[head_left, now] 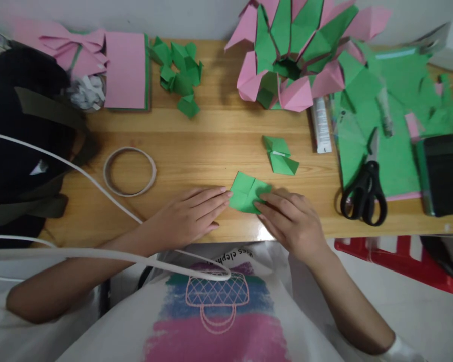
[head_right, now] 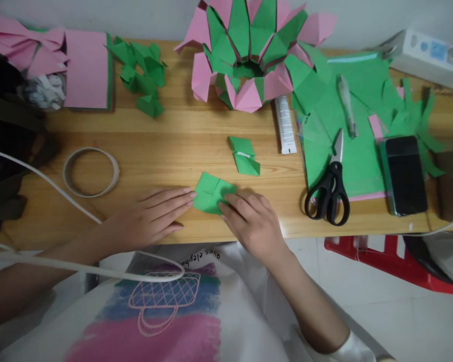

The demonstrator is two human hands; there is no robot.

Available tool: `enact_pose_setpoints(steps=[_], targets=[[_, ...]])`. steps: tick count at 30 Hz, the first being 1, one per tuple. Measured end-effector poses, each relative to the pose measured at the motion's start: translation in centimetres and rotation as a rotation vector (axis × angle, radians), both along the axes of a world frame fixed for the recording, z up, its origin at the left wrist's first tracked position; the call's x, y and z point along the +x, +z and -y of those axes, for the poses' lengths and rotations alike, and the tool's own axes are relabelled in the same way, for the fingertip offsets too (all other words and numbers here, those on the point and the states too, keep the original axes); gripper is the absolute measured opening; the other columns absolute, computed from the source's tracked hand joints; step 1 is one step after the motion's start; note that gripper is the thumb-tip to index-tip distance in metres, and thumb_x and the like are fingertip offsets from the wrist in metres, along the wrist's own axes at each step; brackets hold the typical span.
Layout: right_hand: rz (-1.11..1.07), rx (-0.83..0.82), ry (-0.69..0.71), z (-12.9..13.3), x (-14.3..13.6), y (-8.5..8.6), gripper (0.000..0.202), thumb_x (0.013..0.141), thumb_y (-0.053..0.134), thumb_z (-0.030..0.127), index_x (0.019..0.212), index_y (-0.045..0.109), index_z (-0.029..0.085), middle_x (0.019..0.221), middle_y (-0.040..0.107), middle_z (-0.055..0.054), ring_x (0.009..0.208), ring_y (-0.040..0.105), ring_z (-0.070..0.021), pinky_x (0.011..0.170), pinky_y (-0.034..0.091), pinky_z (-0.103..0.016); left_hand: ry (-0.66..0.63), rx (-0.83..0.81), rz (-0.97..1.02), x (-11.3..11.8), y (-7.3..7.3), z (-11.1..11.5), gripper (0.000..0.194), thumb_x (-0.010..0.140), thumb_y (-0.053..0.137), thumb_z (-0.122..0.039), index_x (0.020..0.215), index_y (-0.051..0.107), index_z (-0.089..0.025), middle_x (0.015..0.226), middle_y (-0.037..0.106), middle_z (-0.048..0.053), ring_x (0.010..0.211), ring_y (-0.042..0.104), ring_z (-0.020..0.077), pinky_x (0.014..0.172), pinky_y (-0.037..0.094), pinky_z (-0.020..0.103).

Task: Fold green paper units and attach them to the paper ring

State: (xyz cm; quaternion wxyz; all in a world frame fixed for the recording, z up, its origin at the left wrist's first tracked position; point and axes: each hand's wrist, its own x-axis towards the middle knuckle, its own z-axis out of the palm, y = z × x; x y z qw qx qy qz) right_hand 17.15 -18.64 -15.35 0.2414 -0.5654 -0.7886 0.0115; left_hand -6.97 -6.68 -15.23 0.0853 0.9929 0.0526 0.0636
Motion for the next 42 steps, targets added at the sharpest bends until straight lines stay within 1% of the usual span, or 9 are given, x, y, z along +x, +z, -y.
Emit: enact_pose_setpoints(steps=[5,9,12,14,16,18,21,30,42], targets=[[-0.188,-0.067,-0.125,-0.6,-0.5,-0.4,0.005,0.089,0.062,0.017,0.09,0.067,0.018,0.093,0.069,-0.009,0.087,0.064,-0.0219,0.075,0.052,-0.037,-0.019,-0.017,-0.005,0.0,0.1,-0.3,0.039,0.103,0.038,-0.028,0.127,0.058,-0.005,0.133,0.062,0.015,0.128,0.054,0.0246,0.103,0.043,0.038],[-0.312,-0.093,-0.246,-1.1,-1.1,-0.6,0.006,0.088,0.062,0.017,0.083,0.065,0.017,0.096,0.062,-0.011,0.094,0.062,-0.0238,0.08,0.052,-0.04,-0.023,-0.02,0.017,0.0,0.1,-0.5,0.038,0.103,0.038,-0.028,0.126,0.058,-0.004,0.132,0.063,0.015,0.128,0.054,0.024,0.103,0.042,0.037],[-0.375,-0.111,-0.299,-1.1,-1.5,-0.6,0.006,0.087,0.062,0.018,0.082,0.064,0.019,0.098,0.06,-0.01,0.096,0.061,-0.0238,0.081,0.052,-0.042,-0.017,-0.025,0.043,0.0,0.0,-0.3,0.037,0.102,0.041,-0.028,0.129,0.055,-0.006,0.133,0.063,0.015,0.127,0.055,0.0241,0.103,0.042,0.037],[-0.395,-0.124,-0.311,-1.1,-1.6,-0.6,0.006,0.087,0.062,0.018,0.082,0.064,0.019,0.099,0.059,-0.009,0.096,0.061,-0.0238,0.08,0.052,-0.042,-0.007,-0.035,0.047,0.1,0.0,0.0,0.041,0.102,0.041,-0.034,0.134,0.052,-0.01,0.134,0.062,0.014,0.127,0.054,0.0254,0.103,0.042,0.039],[-0.405,-0.132,-0.317,-1.1,-1.6,-0.6,0.006,0.087,0.062,0.017,0.082,0.064,0.019,0.1,0.06,-0.01,0.097,0.062,-0.0243,0.08,0.052,-0.042,0.014,-0.043,0.035,0.2,0.0,0.4,0.049,0.102,0.038,-0.043,0.138,0.049,-0.013,0.136,0.06,0.014,0.128,0.053,0.0272,0.102,0.042,0.041],[-0.406,-0.13,-0.322,-1.1,-1.6,-0.6,0.006,0.086,0.062,0.017,0.081,0.064,0.019,0.099,0.06,-0.01,0.097,0.062,-0.0247,0.081,0.052,-0.042,0.046,-0.049,0.017,0.3,-0.1,0.9,0.056,0.1,0.035,-0.051,0.14,0.048,-0.013,0.137,0.059,0.015,0.129,0.052,0.0285,0.102,0.041,0.043],[-0.395,-0.126,-0.324,-1.1,-1.6,-0.6,0.006,0.087,0.062,0.019,0.081,0.062,0.02,0.098,0.061,-0.009,0.098,0.063,-0.0246,0.083,0.052,-0.043,0.09,-0.053,0.007,0.4,-0.1,1.4,0.062,0.099,0.034,-0.057,0.138,0.049,-0.012,0.136,0.06,0.016,0.129,0.051,0.0286,0.103,0.04,0.043],[-0.387,-0.132,-0.366,-1.1,-1.8,-0.7,0.007,0.086,0.062,0.021,0.079,0.06,0.02,0.097,0.057,-0.008,0.099,0.061,-0.0244,0.084,0.052,-0.042,0.135,-0.065,0.021,0.6,-0.2,1.9,0.062,0.098,0.034,-0.057,0.132,0.057,-0.01,0.135,0.061,0.015,0.129,0.051,0.0281,0.105,0.039,0.043],[-0.364,-0.165,-0.376,-1.6,-1.6,-0.6,0.009,0.085,0.062,0.022,0.076,0.059,0.02,0.096,0.056,-0.008,0.097,0.06,-0.0244,0.083,0.053,-0.043,0.16,-0.073,0.04,0.8,-0.4,2.2,0.059,0.099,0.036,-0.055,0.131,0.057,-0.01,0.134,0.062,0.015,0.127,0.052,0.0294,0.102,0.041,0.044]])
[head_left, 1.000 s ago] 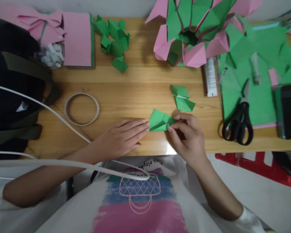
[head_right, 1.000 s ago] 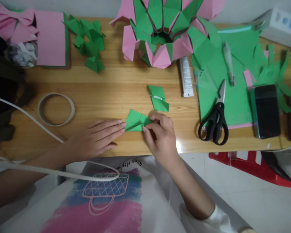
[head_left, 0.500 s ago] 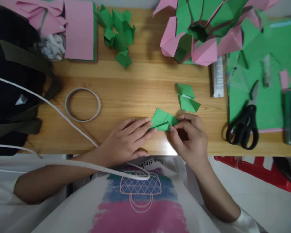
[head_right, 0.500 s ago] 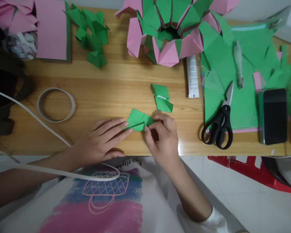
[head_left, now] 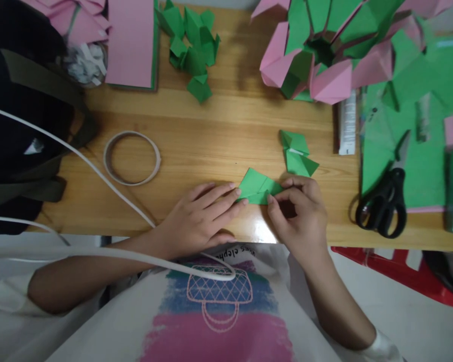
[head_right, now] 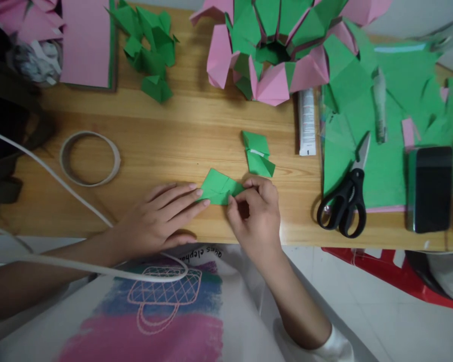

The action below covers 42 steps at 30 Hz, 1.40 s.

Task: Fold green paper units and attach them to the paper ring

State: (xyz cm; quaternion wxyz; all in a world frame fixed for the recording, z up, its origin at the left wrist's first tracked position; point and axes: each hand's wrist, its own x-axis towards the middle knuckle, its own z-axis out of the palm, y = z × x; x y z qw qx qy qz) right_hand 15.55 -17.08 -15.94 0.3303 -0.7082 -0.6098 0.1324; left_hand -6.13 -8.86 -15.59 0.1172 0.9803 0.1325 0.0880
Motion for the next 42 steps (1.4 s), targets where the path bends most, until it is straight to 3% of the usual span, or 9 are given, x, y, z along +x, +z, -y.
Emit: enact_pose_setpoints(steps=[4,8,12,16,24,32,36,42], targets=[[0.04,0.043,-0.01,0.3,-0.4,0.4,0.006,0.085,0.063,0.021,0.091,0.061,0.019,0.098,0.059,-0.011,0.098,0.061,-0.0263,0.083,0.052,-0.043,-0.004,0.007,-0.009,0.1,0.1,0.0,0.058,0.099,0.038,-0.054,0.133,0.055,-0.011,0.133,0.062,0.014,0.127,0.052,0.0295,0.101,0.041,0.043],[0.342,0.165,0.093,1.7,-2.0,0.9,0.037,0.084,0.067,0.023,0.12,0.059,0.022,0.113,0.064,-0.013,0.106,0.059,-0.0301,0.089,0.046,-0.045,-0.011,0.007,-0.007,0.1,0.0,0.0,0.058,0.099,0.034,-0.054,0.132,0.056,-0.011,0.132,0.063,0.014,0.127,0.052,0.0293,0.101,0.041,0.043],[0.462,0.037,0.208,2.9,-3.5,0.7,0.043,0.092,0.057,0.038,0.131,0.057,0.02,0.121,0.068,-0.012,0.116,0.056,-0.03,0.098,0.04,-0.043,0.001,0.003,0.002,0.1,-0.1,0.1,0.057,0.1,0.034,-0.053,0.13,0.057,-0.01,0.132,0.063,0.014,0.127,0.052,0.0291,0.103,0.04,0.044],[0.507,-0.042,0.21,3.3,-3.7,0.0,0.052,0.093,0.054,0.043,0.134,0.054,0.011,0.127,0.066,-0.017,0.12,0.055,-0.032,0.101,0.037,-0.046,0.001,-0.003,-0.002,0.2,0.0,0.0,0.056,0.099,0.039,-0.052,0.134,0.055,-0.01,0.133,0.063,0.013,0.127,0.053,0.0295,0.101,0.041,0.044],[0.488,-0.046,0.191,3.3,-3.8,-0.3,0.059,0.093,0.053,0.042,0.144,0.045,0.014,0.129,0.065,-0.015,0.118,0.057,-0.0324,0.102,0.036,-0.046,-0.119,0.036,-0.047,-0.7,0.3,-1.7,0.051,0.103,0.031,-0.043,0.132,0.055,-0.009,0.137,0.06,0.014,0.131,0.051,0.0237,0.107,0.037,0.038],[0.531,-0.032,0.183,3.2,-3.9,-0.4,0.054,0.093,0.052,0.043,0.136,0.053,0.01,0.127,0.066,-0.017,0.117,0.057,-0.0318,0.101,0.034,-0.044,-0.257,0.044,-0.051,-1.2,0.5,-3.6,0.047,0.102,0.039,-0.041,0.133,0.054,-0.009,0.14,0.057,0.013,0.134,0.049,0.0219,0.111,0.035,0.034],[0.532,-0.03,0.177,3.2,-4.0,-0.5,0.059,0.094,0.051,0.043,0.142,0.046,0.01,0.126,0.067,-0.017,0.117,0.057,-0.0318,0.101,0.034,-0.044,-0.269,0.039,-0.039,-1.3,0.4,-3.8,0.049,0.101,0.04,-0.041,0.135,0.052,-0.008,0.141,0.056,0.014,0.134,0.05,0.0224,0.112,0.035,0.034],[0.522,-0.031,0.168,3.3,-4.0,-0.6,0.059,0.094,0.05,0.044,0.144,0.045,0.012,0.127,0.066,-0.016,0.118,0.056,-0.031,0.103,0.033,-0.044,-0.288,0.016,-0.064,-1.5,0.5,-4.1,0.041,0.1,0.044,-0.04,0.134,0.054,-0.019,0.145,0.053,0.01,0.136,0.047,0.0215,0.112,0.035,0.036]])
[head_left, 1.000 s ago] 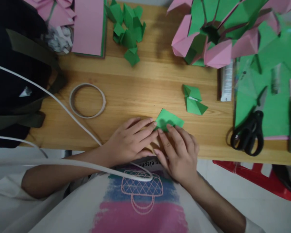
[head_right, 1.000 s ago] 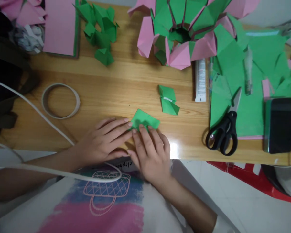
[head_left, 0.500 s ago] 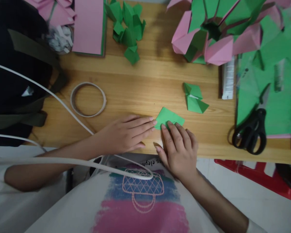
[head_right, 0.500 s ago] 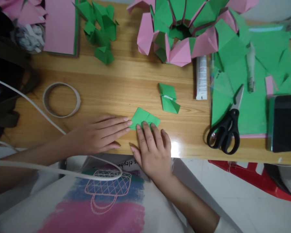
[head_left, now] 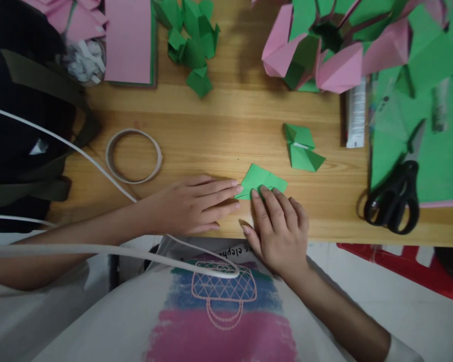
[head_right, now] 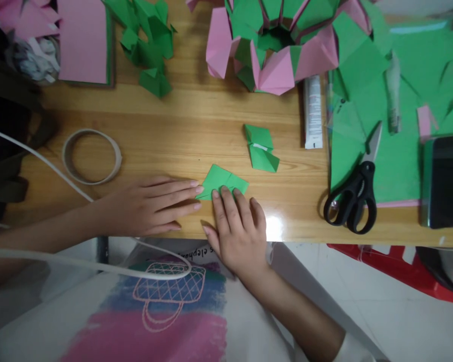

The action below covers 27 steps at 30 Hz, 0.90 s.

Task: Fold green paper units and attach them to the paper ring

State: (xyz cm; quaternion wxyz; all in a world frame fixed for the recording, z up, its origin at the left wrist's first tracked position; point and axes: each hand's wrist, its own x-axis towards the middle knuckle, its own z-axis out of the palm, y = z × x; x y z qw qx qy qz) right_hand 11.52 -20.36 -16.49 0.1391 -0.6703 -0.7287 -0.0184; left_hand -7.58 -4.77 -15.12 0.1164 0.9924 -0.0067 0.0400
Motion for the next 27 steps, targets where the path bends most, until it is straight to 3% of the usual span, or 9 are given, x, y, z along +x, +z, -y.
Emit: enact_pose_setpoints(steps=[7,15,23,27], targets=[[0.074,0.0,0.037,0.13,0.21,0.03,0.048,0.095,0.045,0.049,0.136,0.056,0.026,0.131,0.062,-0.012,0.12,0.052,-0.0295,0.102,0.034,-0.045,0.001,0.02,0.009,0.16,-0.04,0.54,0.054,0.102,0.03,-0.049,0.137,0.051,-0.014,0.142,0.055,0.015,0.133,0.049,0.0246,0.108,0.037,0.039],[0.097,0.016,0.011,0.03,-0.11,-0.08,0.052,0.096,0.042,0.053,0.132,0.061,0.021,0.128,0.064,-0.014,0.118,0.051,-0.0293,0.103,0.033,-0.044,0.023,0.011,0.021,0.11,0.08,0.46,0.057,0.102,0.028,-0.049,0.134,0.053,-0.009,0.14,0.057,0.016,0.133,0.05,0.0238,0.108,0.037,0.037],[0.116,0.021,0.0,0.13,-0.11,-0.23,0.056,0.097,0.038,0.054,0.14,0.053,0.021,0.128,0.064,-0.014,0.118,0.051,-0.0293,0.102,0.034,-0.044,0.036,-0.011,0.036,0.29,0.07,0.46,0.057,0.103,0.029,-0.047,0.132,0.053,-0.005,0.138,0.059,0.016,0.13,0.052,0.0238,0.104,0.038,0.036],[0.11,0.015,0.018,0.25,0.08,-0.34,0.058,0.096,0.035,0.057,0.145,0.045,0.027,0.131,0.061,-0.015,0.12,0.05,-0.0301,0.101,0.036,-0.045,0.039,-0.034,0.025,0.3,0.07,0.5,0.057,0.102,0.031,-0.049,0.131,0.054,-0.005,0.138,0.058,0.017,0.13,0.052,0.0247,0.105,0.036,0.037]])
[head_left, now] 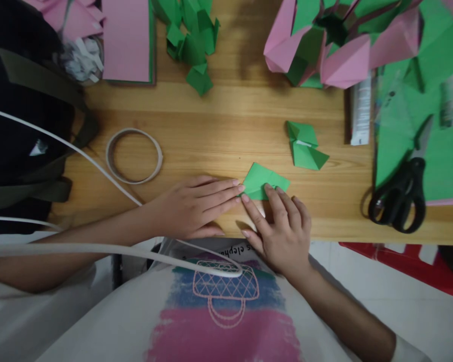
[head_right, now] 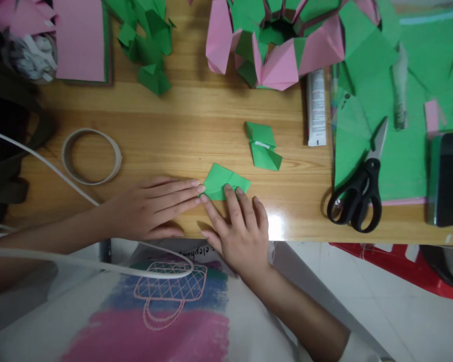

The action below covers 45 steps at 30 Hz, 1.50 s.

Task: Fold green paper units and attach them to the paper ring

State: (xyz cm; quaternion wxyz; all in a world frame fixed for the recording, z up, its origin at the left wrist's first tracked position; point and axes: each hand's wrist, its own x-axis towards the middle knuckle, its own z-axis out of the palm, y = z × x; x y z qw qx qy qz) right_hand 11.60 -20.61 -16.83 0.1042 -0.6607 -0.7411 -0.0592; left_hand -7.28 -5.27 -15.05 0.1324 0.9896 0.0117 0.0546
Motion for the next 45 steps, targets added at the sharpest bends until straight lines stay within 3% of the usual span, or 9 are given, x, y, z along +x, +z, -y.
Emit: enact_pose_setpoints(steps=[6,21,24,31,38,45], targets=[[0.003,0.004,0.002,0.08,-0.03,-0.03,0.063,0.094,0.032,0.065,0.137,0.057,0.026,0.132,0.06,-0.017,0.121,0.05,-0.0309,0.101,0.036,-0.045,-0.001,-0.026,-0.009,-0.03,0.0,-0.12,0.059,0.102,0.031,-0.049,0.133,0.051,-0.003,0.139,0.057,0.018,0.132,0.05,0.0243,0.106,0.035,0.036],[-0.001,0.011,-0.001,-0.03,-0.15,0.05,0.061,0.093,0.036,0.064,0.133,0.06,0.026,0.131,0.061,-0.016,0.12,0.051,-0.0306,0.101,0.036,-0.045,-0.017,-0.036,-0.012,-0.19,-0.06,-0.23,0.055,0.101,0.034,-0.048,0.128,0.055,-0.005,0.139,0.056,0.018,0.135,0.047,0.0249,0.109,0.036,0.036],[-0.007,0.009,-0.001,0.0,-0.14,-0.01,0.061,0.093,0.035,0.063,0.136,0.057,0.026,0.131,0.06,-0.017,0.12,0.051,-0.0307,0.102,0.036,-0.046,-0.015,-0.008,-0.019,-0.19,-0.09,-0.08,0.058,0.101,0.033,-0.049,0.132,0.053,-0.004,0.14,0.056,0.019,0.134,0.048,0.0258,0.11,0.034,0.037],[-0.018,-0.01,0.02,0.13,-0.02,0.0,0.072,0.091,0.03,0.069,0.152,0.031,0.03,0.135,0.058,-0.017,0.123,0.051,-0.0313,0.103,0.035,-0.048,-0.011,0.077,-0.01,-0.12,-0.03,0.12,0.057,0.101,0.034,-0.049,0.13,0.055,-0.005,0.139,0.057,0.018,0.133,0.05,0.0242,0.11,0.036,0.036],[0.004,0.006,0.017,0.1,-0.16,-0.04,0.072,0.092,0.028,0.069,0.144,0.048,0.024,0.132,0.061,-0.017,0.122,0.052,-0.0306,0.104,0.034,-0.046,-0.017,0.108,0.006,-0.11,0.13,0.26,0.057,0.101,0.035,-0.047,0.131,0.053,-0.002,0.137,0.058,0.019,0.131,0.052,0.0242,0.111,0.036,0.036],[0.0,0.025,0.007,0.15,-0.33,-0.29,0.073,0.093,0.03,0.067,0.149,0.039,0.022,0.132,0.062,-0.017,0.122,0.051,-0.0309,0.104,0.033,-0.047,-0.077,0.089,-0.066,-0.03,0.8,-0.6,0.05,0.099,0.041,-0.048,0.132,0.054,-0.013,0.14,0.057,0.015,0.134,0.049,0.0239,0.107,0.043,0.038]])
